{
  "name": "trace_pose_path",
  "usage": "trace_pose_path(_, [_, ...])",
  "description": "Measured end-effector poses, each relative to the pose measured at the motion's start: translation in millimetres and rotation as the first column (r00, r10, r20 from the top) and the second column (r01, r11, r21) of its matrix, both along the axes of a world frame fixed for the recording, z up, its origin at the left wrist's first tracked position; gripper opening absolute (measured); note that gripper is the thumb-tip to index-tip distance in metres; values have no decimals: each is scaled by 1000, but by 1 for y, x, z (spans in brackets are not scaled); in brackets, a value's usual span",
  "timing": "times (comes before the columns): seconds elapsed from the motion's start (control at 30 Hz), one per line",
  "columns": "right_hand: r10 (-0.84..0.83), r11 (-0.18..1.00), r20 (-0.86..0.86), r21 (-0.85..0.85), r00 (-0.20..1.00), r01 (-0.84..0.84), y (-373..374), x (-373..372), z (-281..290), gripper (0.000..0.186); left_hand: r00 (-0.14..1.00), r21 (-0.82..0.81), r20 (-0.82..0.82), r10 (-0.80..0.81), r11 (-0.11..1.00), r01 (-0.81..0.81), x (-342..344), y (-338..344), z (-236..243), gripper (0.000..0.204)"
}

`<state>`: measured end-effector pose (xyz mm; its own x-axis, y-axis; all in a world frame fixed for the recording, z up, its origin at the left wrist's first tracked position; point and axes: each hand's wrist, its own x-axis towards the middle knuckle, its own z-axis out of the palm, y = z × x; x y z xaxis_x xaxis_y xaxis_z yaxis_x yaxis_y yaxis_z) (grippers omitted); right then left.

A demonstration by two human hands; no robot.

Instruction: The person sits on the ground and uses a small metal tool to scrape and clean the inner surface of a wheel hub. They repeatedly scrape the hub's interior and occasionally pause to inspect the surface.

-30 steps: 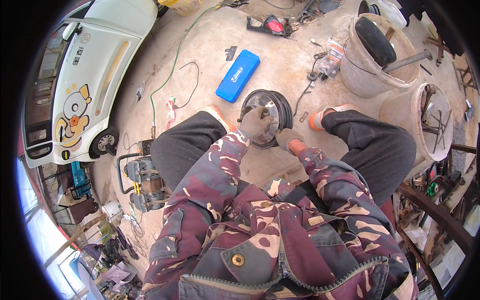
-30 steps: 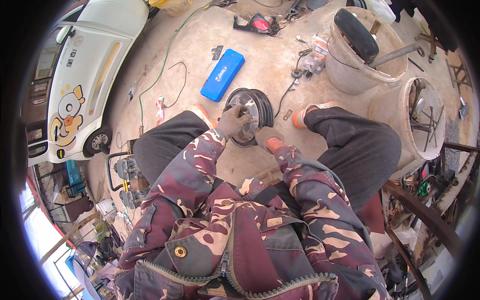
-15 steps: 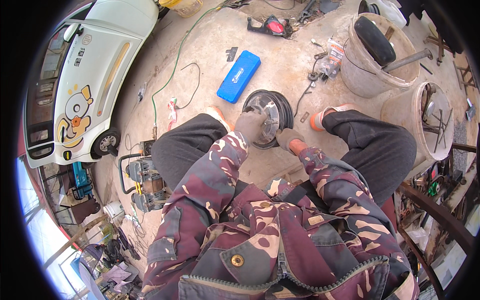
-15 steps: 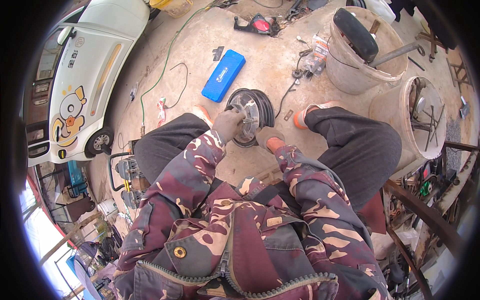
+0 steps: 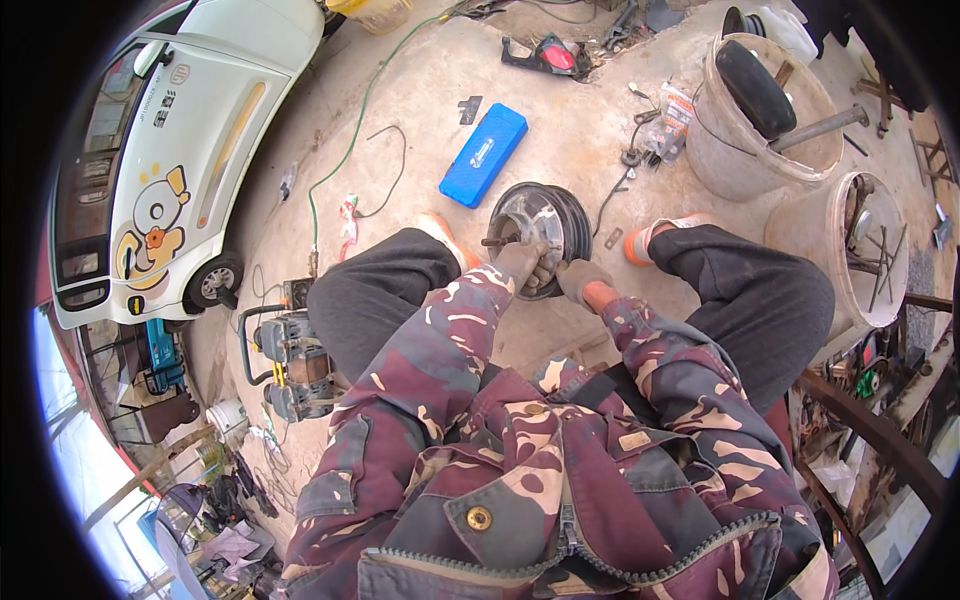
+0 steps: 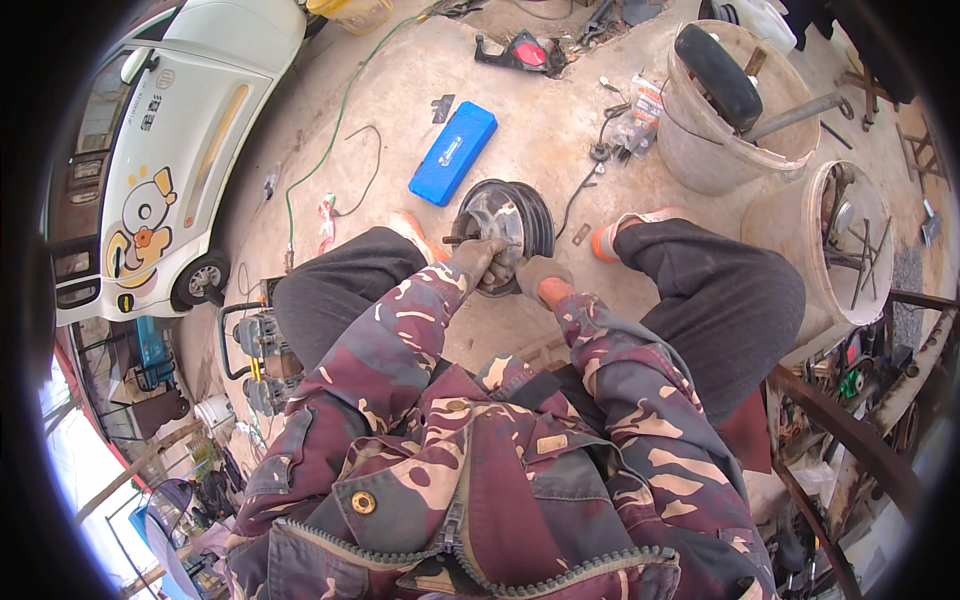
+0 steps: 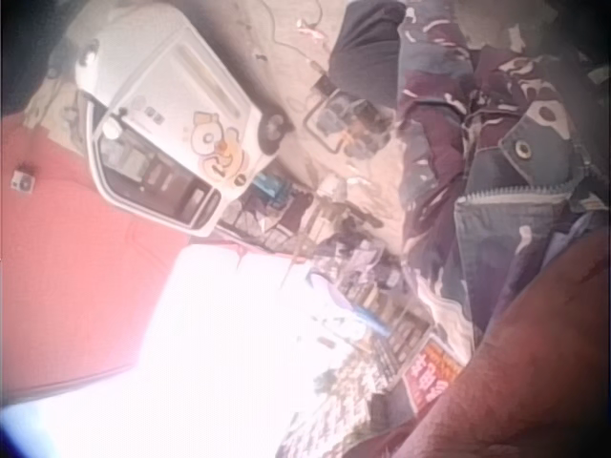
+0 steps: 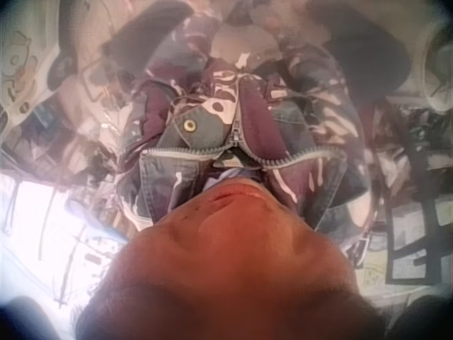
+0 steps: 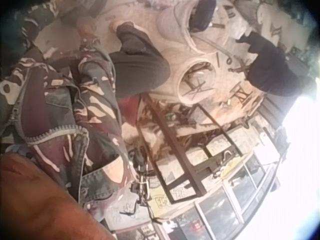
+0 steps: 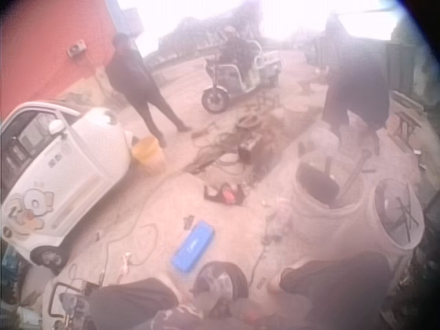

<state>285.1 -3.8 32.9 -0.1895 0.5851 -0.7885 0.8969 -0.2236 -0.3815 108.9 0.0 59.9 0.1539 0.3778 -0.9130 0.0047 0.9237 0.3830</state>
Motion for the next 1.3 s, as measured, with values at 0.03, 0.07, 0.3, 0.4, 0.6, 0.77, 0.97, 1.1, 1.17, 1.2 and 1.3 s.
trace_pose_path(0.03, [-2, 1000, 5, -4, 1000, 2, 0, 0, -1, 66, 997, 62, -70, -39, 997, 43, -1, -1, 0, 34])
trace_pose_path(0.07, [3, 1000, -1, 4, 1000, -3, -1, 1, -1, 66, 973, 164, -208, -101, 977, 137, -2, -1, 1, 36])
trace_pose_path(0.3, [10, 1000, -26, 19, 1000, -10, 0, 1, -7, 67, 381, 327, -913, -146, 297, 897, -2, -19, 37, 34])
trace_pose_path(0.4, [6, 1000, -23, 28, 1000, -5, -1, 1, -10, 67, 347, 310, -925, -153, 220, 925, -5, -13, 35, 28])
trace_pose_path(0.6, [15, 999, -23, 40, 1000, -14, -5, 2, -18, 67, 623, 328, -758, -192, 713, 620, -1, 4, -10, 26])
trace_pose_path(0.77, [6, 999, -20, 32, 1000, -5, -5, 2, -16, 68, 932, 215, -360, 50, 976, 31, -2, 8, -17, 37])
trace_pose_path(0.97, [0, 999, -27, 35, 1000, 1, -2, 1, -10, 68, 473, 404, -881, 14, 542, 737, 5, -16, 24, 33])
trace_pose_path(1.1, [-6, 999, -25, 32, 1000, 7, -2, 1, -10, 67, 393, 337, -917, -71, 392, 856, -2, -17, 33, 33])
trace_pose_path(1.17, [-11, 999, -26, 30, 1000, 11, -2, 2, -9, 67, 399, 349, -915, -58, 382, 856, -4, -17, 24, 34])
trace_pose_path(1.2, [-10, 1000, -29, 27, 1000, 10, -2, 2, -8, 67, 402, 358, -915, -44, 375, 855, -5, -17, 17, 35])
trace_pose_path(1.3, [-11, 1000, -13, 7, 1000, 11, 0, 1, -3, 66, 624, 328, -759, -185, 719, 613, -2, -13, -3, 37])
